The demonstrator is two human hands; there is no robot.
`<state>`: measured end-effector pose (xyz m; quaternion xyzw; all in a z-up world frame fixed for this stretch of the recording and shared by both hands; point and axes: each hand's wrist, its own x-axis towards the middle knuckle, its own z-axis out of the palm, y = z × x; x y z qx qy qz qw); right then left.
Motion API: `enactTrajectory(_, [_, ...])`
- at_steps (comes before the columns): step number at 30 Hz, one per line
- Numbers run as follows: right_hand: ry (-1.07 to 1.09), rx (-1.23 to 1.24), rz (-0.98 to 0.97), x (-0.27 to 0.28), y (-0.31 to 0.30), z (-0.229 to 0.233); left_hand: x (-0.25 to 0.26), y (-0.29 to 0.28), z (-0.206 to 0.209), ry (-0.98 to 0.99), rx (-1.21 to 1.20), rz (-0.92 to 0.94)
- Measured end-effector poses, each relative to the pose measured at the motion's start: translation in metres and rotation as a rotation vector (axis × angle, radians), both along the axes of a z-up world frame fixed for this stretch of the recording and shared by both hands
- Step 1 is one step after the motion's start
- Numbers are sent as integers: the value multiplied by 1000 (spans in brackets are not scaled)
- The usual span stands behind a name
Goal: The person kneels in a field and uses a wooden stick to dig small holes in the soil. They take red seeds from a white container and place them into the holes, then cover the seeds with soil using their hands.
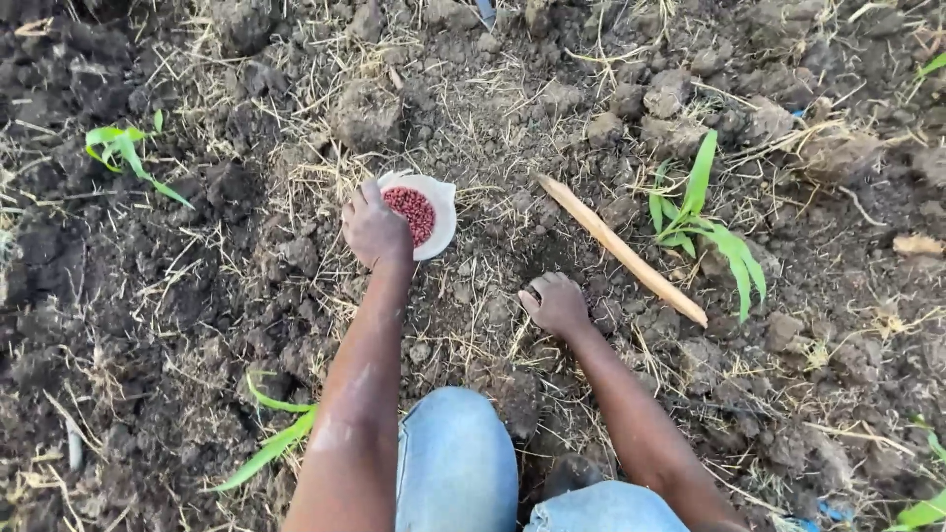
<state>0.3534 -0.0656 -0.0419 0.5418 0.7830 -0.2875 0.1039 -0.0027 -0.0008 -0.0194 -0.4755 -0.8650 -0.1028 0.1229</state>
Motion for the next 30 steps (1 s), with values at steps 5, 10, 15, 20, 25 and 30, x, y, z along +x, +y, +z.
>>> enactTrajectory(5, [-43,-112,-119,18,-32,33,-1,-2,-2,13,16,-14])
enactTrajectory(10, [-211,10,-256,76,-119,44,4,-1,19,5,49,-30])
enactTrajectory(15, [-218,-48,-298,77,-102,89,2,-2,-1,48,47,-1])
enactTrajectory(20, [-5,-110,-233,-21,-1,111,2,0,4,59,58,6])
enactTrajectory(25, [26,-139,-14,-9,3,14,6,4,8,23,58,24])
enactTrajectory(30, [-4,-41,-86,-17,3,44,3,5,-12,-5,51,36])
